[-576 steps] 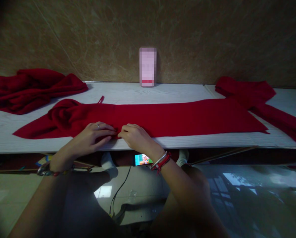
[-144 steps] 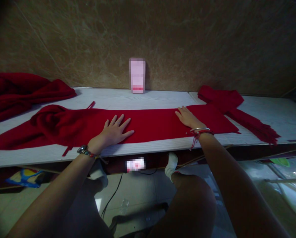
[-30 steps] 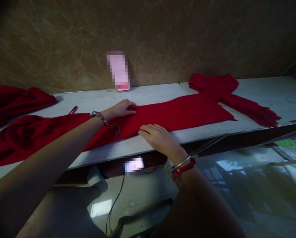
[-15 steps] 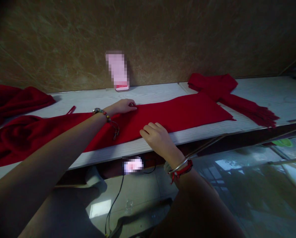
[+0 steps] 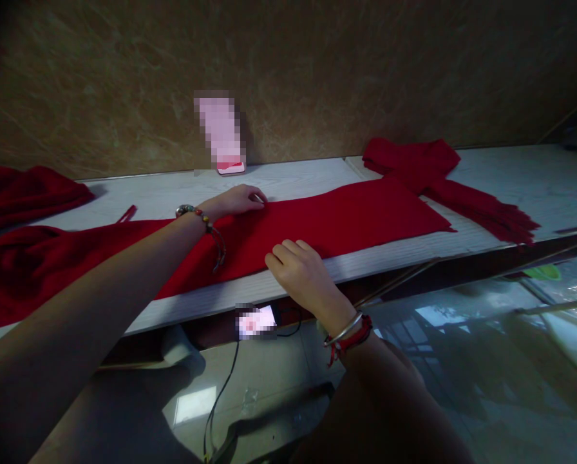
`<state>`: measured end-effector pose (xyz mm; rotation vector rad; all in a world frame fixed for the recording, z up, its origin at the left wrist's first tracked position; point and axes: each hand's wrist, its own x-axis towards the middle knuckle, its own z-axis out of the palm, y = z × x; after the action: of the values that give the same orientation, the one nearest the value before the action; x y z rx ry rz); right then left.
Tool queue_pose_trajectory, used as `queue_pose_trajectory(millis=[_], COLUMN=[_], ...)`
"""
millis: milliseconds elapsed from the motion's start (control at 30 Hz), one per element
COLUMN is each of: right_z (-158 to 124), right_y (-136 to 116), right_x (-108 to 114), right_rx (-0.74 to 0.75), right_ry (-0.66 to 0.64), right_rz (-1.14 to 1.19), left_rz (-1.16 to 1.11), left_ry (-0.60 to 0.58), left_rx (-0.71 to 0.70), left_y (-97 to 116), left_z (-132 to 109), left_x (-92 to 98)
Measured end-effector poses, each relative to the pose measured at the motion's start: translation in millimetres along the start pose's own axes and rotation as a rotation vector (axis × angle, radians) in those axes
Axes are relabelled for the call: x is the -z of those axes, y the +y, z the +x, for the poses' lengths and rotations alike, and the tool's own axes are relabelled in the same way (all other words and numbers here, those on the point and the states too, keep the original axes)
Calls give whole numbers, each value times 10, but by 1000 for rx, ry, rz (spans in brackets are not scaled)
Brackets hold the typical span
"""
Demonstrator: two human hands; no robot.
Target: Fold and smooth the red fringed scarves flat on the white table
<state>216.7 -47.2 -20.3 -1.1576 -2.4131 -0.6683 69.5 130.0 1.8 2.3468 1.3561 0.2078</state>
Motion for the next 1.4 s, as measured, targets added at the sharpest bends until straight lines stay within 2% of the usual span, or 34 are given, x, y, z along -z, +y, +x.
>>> queue_pose_trajectory(millis=[167, 367, 600, 767, 933, 1000, 1067, 1167, 1300, 1400], right_z=[-16, -38, -27, -36, -149, -233, -363, -672, -1214, -1547], right_y=[-23, -19, 123, 456, 1031, 1269, 1488, 1785, 2085, 2197], right_x=[-13, 4, 147, 350, 694, 829, 922, 945, 781, 600], right_rx=[-16, -16, 2, -42, -93, -90, -86, -113, -168, -249], right_ry=[17, 110, 244, 295, 325, 355, 352, 268, 115, 47], right_rz=[-14, -36, -87, -163, -290, -349, -417, -482, -482, -443], left_rz=[-143, -407, -651, -744, -728, -725, -719, -684, -474, -384], left_ry=[43, 74, 128, 193, 259, 261, 253, 229, 179, 153], left_rx=[34, 150, 161, 75, -87, -157, -231, -297, -316, -314], left_y=[-16, 13, 190, 529, 1134, 1402, 1648, 1950, 2207, 2273], left_z=[-2, -23, 4, 207, 588, 771, 963, 1249, 1579, 1739], left_x=[-9, 11, 75, 206, 412, 436, 380, 143, -306, -605])
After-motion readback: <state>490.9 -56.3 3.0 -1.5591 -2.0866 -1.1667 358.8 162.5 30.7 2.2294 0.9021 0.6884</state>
